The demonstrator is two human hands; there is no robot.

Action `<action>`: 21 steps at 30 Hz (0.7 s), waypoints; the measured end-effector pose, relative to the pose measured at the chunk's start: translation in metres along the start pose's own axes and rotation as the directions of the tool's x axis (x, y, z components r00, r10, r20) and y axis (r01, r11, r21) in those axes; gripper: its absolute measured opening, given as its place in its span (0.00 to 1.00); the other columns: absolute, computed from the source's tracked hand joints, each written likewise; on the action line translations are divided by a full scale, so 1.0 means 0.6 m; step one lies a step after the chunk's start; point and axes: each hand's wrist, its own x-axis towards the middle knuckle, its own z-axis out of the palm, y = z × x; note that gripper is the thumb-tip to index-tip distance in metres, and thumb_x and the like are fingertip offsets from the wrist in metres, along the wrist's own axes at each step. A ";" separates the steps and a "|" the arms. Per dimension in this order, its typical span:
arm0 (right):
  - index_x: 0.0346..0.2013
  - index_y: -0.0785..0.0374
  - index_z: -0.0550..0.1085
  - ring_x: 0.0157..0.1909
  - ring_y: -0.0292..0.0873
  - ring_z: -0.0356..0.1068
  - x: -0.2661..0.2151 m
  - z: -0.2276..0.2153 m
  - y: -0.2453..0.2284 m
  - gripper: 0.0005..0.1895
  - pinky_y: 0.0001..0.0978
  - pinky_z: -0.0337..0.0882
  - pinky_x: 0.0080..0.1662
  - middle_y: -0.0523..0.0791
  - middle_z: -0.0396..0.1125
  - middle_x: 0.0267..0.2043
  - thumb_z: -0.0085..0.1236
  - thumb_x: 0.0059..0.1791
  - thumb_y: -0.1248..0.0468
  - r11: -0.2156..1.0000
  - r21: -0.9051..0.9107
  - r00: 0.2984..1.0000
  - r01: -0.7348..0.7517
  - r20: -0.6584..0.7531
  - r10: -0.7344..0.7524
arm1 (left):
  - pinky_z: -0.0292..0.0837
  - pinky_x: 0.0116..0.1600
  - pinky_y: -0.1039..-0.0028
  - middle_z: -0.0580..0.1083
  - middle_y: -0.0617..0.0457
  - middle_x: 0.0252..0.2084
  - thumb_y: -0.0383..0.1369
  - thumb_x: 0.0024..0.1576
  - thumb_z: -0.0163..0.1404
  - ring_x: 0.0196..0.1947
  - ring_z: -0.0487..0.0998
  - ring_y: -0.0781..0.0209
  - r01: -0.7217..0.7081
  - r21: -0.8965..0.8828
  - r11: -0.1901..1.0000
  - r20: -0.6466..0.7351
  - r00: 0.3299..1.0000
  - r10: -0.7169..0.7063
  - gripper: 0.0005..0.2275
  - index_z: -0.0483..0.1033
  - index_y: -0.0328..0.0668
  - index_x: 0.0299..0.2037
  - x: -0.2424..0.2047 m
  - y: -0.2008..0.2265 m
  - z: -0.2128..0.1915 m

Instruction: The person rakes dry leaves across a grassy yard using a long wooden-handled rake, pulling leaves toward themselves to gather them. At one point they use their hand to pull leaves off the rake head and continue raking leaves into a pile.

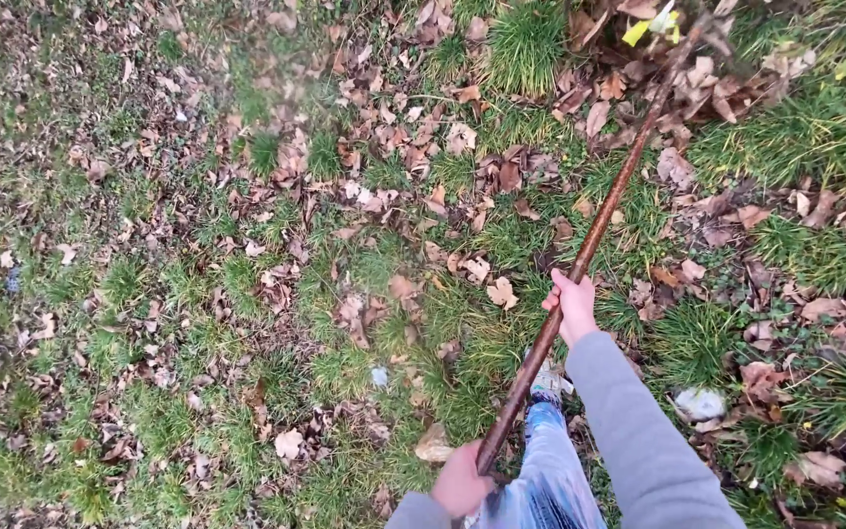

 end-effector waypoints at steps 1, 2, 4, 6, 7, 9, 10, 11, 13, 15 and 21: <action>0.38 0.54 0.56 0.19 0.31 0.51 -0.005 0.010 -0.024 0.13 0.22 0.60 0.23 0.36 0.52 0.22 0.51 0.56 0.68 1.000 -0.002 1.000 -0.005 -0.002 0.005 | 0.75 0.22 0.88 0.75 0.52 0.46 0.19 0.54 0.47 0.21 0.72 0.73 0.005 -0.002 1.000 0.001 1.000 -0.005 0.12 0.71 0.39 0.47 0.006 0.024 -0.008; 0.44 0.56 0.59 0.20 0.29 0.51 -0.008 0.022 -0.049 0.09 0.20 0.60 0.25 0.36 0.54 0.25 0.51 0.56 0.66 0.999 -0.050 0.999 -0.019 -0.051 0.017 | 0.71 0.20 0.88 0.69 0.56 0.38 0.17 0.55 0.46 0.19 0.68 0.74 0.029 -0.035 0.999 0.053 0.998 -0.027 0.10 0.68 0.41 0.44 0.014 0.049 -0.016; 0.51 0.58 0.63 0.22 0.28 0.51 0.015 0.020 -0.085 0.10 0.18 0.60 0.27 0.36 0.55 0.27 0.51 0.56 0.65 0.994 -0.105 0.994 -0.043 -0.105 0.032 | 0.67 0.18 0.88 0.64 0.59 0.30 0.16 0.56 0.45 0.16 0.64 0.74 0.061 -0.074 0.995 0.111 0.992 -0.052 0.10 0.66 0.42 0.40 0.033 0.096 -0.022; 0.51 0.60 0.63 0.21 0.28 0.54 0.073 0.002 -0.116 0.09 0.18 0.62 0.23 0.37 0.57 0.29 0.51 0.57 0.67 0.988 -0.147 0.993 0.036 -0.105 -0.051 | 0.62 0.14 0.86 0.64 0.59 0.27 0.16 0.56 0.43 0.13 0.61 0.75 0.059 -0.099 0.993 0.166 0.985 -0.042 0.15 0.66 0.39 0.52 0.065 0.146 -0.023; 0.51 0.60 0.63 0.21 0.28 0.54 0.095 -0.004 -0.135 0.09 0.18 0.62 0.23 0.37 0.57 0.29 0.51 0.57 0.67 0.988 -0.154 0.993 0.031 -0.106 -0.048 | 0.62 0.14 0.86 0.64 0.59 0.27 0.16 0.56 0.43 0.13 0.61 0.75 0.064 -0.105 0.992 0.169 0.985 -0.045 0.15 0.66 0.39 0.52 0.085 0.163 -0.021; 0.58 0.58 0.59 0.23 0.29 0.55 0.139 -0.020 -0.172 0.18 0.20 0.65 0.27 0.38 0.56 0.31 0.52 0.56 0.66 0.977 -0.215 0.980 0.010 -0.191 -0.052 | 0.60 0.14 0.83 0.63 0.57 0.25 0.18 0.56 0.46 0.13 0.61 0.72 0.064 -0.177 0.982 0.224 0.974 -0.023 0.11 0.64 0.39 0.47 0.126 0.199 -0.017; 0.58 0.58 0.59 0.23 0.29 0.55 0.169 -0.031 -0.179 0.18 0.20 0.65 0.27 0.38 0.56 0.31 0.52 0.56 0.66 0.977 -0.215 0.979 0.007 -0.197 -0.050 | 0.60 0.14 0.83 0.63 0.57 0.25 0.18 0.56 0.46 0.13 0.61 0.72 0.067 -0.177 0.982 0.230 0.973 -0.025 0.11 0.64 0.39 0.47 0.140 0.218 -0.018; 0.51 0.57 0.58 0.20 0.30 0.54 0.200 -0.040 -0.185 0.17 0.23 0.64 0.24 0.37 0.55 0.27 0.56 0.55 0.64 0.980 -0.193 0.980 0.051 -0.181 -0.087 | 0.59 0.14 0.81 0.62 0.57 0.22 0.18 0.54 0.45 0.11 0.61 0.71 0.058 -0.172 0.983 0.236 0.972 -0.016 0.13 0.64 0.38 0.49 0.153 0.237 -0.018; 0.43 0.55 0.56 0.17 0.31 0.53 0.246 -0.043 -0.193 0.18 0.25 0.63 0.21 0.36 0.53 0.23 0.61 0.54 0.62 0.981 -0.173 0.978 0.090 -0.169 -0.119 | 0.58 0.14 0.78 0.62 0.57 0.19 0.18 0.52 0.44 0.10 0.61 0.69 0.054 -0.170 0.984 0.246 0.969 -0.011 0.16 0.64 0.38 0.51 0.175 0.260 -0.026; 0.56 0.61 0.61 0.23 0.31 0.57 0.272 -0.031 -0.196 0.18 0.23 0.68 0.24 0.39 0.58 0.33 0.55 0.55 0.62 0.949 -0.315 0.960 0.024 -0.257 -0.110 | 0.58 0.13 0.86 0.63 0.62 0.19 0.17 0.54 0.47 0.12 0.60 0.76 0.077 -0.305 0.949 0.315 0.949 0.024 0.20 0.63 0.33 0.58 0.188 0.263 -0.040; 0.50 0.62 0.63 0.37 0.46 0.70 0.337 -0.017 -0.144 0.13 0.40 0.77 0.35 0.50 0.64 0.46 0.49 0.51 0.71 0.727 -0.674 0.915 -0.132 -0.365 -0.172 | 0.55 0.13 0.83 0.59 0.62 0.16 0.17 0.56 0.48 0.10 0.58 0.74 0.285 -0.559 0.779 0.436 0.900 -0.017 0.12 0.58 0.42 0.36 0.202 0.225 -0.049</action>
